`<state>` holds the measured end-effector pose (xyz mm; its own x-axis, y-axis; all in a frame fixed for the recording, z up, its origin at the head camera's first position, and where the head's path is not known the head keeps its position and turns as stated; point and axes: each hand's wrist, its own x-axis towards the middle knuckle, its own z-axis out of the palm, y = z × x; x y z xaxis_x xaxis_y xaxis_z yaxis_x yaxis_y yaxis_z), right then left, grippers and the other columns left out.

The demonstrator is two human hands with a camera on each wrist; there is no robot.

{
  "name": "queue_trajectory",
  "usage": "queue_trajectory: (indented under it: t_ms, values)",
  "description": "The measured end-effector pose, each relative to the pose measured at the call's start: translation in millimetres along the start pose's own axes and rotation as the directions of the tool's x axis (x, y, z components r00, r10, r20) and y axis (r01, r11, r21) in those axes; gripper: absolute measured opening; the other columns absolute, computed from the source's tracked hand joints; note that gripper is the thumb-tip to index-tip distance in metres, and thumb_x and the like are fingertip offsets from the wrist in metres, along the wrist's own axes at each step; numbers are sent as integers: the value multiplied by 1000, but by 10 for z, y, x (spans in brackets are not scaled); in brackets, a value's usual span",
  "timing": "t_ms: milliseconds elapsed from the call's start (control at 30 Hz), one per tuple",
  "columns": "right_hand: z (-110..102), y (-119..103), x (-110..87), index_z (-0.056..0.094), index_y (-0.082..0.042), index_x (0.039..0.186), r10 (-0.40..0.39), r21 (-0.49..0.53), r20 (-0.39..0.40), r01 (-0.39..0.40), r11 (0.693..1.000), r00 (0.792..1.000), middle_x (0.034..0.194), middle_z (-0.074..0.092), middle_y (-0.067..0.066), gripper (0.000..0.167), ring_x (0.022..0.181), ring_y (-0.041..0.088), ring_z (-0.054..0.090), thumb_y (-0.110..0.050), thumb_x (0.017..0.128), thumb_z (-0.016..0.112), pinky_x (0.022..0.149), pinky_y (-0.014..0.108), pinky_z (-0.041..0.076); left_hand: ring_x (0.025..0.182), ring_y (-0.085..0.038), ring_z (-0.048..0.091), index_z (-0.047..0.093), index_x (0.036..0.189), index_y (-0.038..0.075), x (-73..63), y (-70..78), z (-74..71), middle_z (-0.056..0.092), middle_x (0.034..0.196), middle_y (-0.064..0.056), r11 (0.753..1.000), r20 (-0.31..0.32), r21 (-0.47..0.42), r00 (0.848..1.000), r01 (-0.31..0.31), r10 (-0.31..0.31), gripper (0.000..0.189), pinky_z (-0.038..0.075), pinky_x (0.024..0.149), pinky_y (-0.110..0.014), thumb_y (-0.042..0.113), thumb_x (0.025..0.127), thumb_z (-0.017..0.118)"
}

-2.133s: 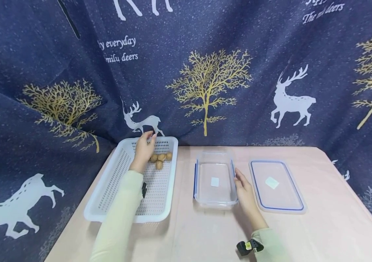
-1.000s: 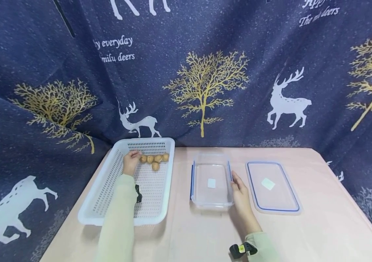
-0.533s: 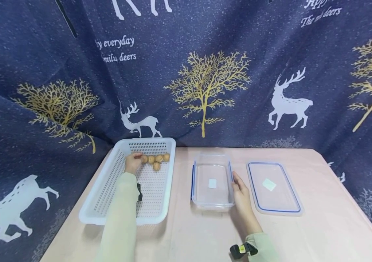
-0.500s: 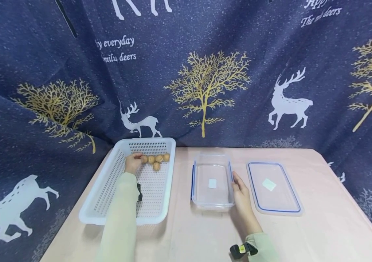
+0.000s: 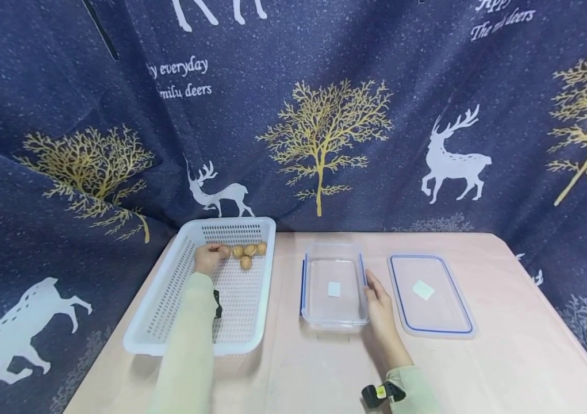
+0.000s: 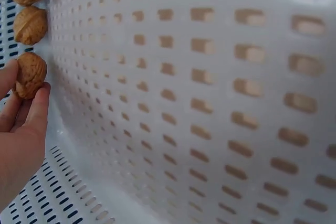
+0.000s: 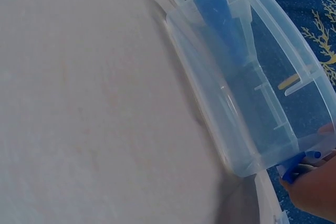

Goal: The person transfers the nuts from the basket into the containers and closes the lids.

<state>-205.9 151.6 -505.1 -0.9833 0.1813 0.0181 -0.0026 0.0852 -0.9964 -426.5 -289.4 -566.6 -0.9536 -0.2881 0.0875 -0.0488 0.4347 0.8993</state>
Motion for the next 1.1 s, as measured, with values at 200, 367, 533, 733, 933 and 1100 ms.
queue_trajectory:
  t_ms: [200, 367, 533, 733, 933, 1100]
  values:
    - [4, -6, -3, 26, 1, 149, -1, -2, 2, 1, 1000, 1000, 156, 23, 19, 48, 144, 34, 18, -4, 101, 33, 119, 46, 13, 79, -19, 64, 76, 96, 6, 123, 15, -76, 72, 86, -7, 996, -41, -78, 998, -47, 44, 27, 53, 75, -26, 18, 73, 82]
    - [8, -12, -3, 25, 2, 149, -11, 16, 11, 11, 1000, 1000, 156, 22, 19, 48, 145, 34, 16, -4, 101, 33, 119, 45, 12, 69, -9, 61, 78, 85, 16, 497, -260, -83, 71, 76, 4, 989, -73, -106, 992, -105, 98, 23, 48, 63, -15, 26, 67, 88]
    - [8, -7, -7, 23, 1, 150, -3, 46, 19, 2, 999, 1000, 157, 19, 18, 49, 145, 33, 13, -4, 102, 32, 119, 45, 10, 79, -15, 65, 76, 96, 11, 285, 106, -243, 73, 87, -4, 978, -7, -197, 997, -75, 75, 33, 53, 74, -22, 18, 66, 89]
    - [-2, 4, -9, 24, 1, 150, -10, 9, 21, 9, 1000, 1000, 157, 20, 19, 49, 145, 34, 14, -4, 102, 32, 119, 46, 11, 98, -22, 61, 65, 117, -4, -332, 969, -409, 67, 113, -19, 991, 11, -135, 1000, 23, -21, 41, 50, 92, -32, 13, 82, 77]
    - [0, -11, -21, 23, 2, 149, -21, -5, 24, 21, 1000, 999, 157, 19, 20, 49, 145, 35, 13, -4, 102, 31, 119, 46, 10, 109, -23, 54, 53, 131, -7, -619, 1432, -509, 56, 129, -22, 993, 75, -94, 995, 74, -67, 46, 45, 97, -31, 17, 93, 65]
    - [0, -10, -17, 23, 2, 149, -27, -18, 30, 28, 999, 999, 157, 19, 20, 49, 145, 35, 13, -4, 102, 31, 119, 46, 10, 116, -25, 50, 50, 135, -5, -657, 1567, -518, 51, 134, -24, 984, 108, -174, 994, 33, -14, 51, 42, 103, -32, 20, 93, 64]
